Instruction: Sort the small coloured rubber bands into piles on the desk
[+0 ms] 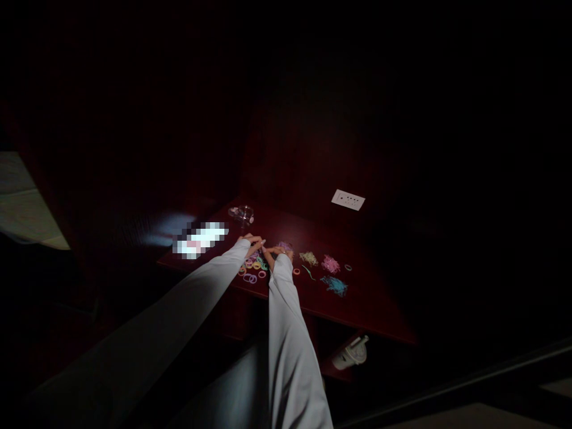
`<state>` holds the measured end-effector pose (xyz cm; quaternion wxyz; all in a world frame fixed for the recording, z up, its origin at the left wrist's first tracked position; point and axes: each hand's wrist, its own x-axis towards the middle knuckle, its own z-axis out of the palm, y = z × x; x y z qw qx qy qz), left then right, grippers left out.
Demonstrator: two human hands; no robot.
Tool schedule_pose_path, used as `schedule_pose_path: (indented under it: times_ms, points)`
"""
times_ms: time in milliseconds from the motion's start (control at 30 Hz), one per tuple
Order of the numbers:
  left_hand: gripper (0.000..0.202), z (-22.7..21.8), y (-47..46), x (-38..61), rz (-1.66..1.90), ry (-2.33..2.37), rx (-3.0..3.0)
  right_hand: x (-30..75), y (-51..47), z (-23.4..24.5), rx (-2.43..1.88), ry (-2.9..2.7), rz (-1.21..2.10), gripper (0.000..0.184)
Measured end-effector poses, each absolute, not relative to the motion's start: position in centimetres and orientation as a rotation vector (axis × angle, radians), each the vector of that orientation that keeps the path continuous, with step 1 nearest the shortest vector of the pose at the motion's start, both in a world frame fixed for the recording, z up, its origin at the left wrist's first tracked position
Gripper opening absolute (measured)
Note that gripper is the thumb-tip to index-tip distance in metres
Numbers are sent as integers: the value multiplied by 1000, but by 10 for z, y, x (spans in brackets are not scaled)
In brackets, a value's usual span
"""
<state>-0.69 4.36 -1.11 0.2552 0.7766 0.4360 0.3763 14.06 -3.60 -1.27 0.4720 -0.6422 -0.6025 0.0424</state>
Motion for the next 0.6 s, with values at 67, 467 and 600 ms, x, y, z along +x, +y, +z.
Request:
schedule_pose_path:
  times_ms: [67, 467, 600]
  points:
    - [39, -11, 43, -7, 1012, 1173, 2118, 142, -36, -12, -1565, -1466, 122, 39]
    - [29, -4, 36, -5, 1020, 1187, 2046, 147, -30, -18, -1507, -1448, 99, 42]
    - [26, 0, 31, -6, 1097, 1199, 2003, 158, -27, -12, -1517, -1389, 73, 40]
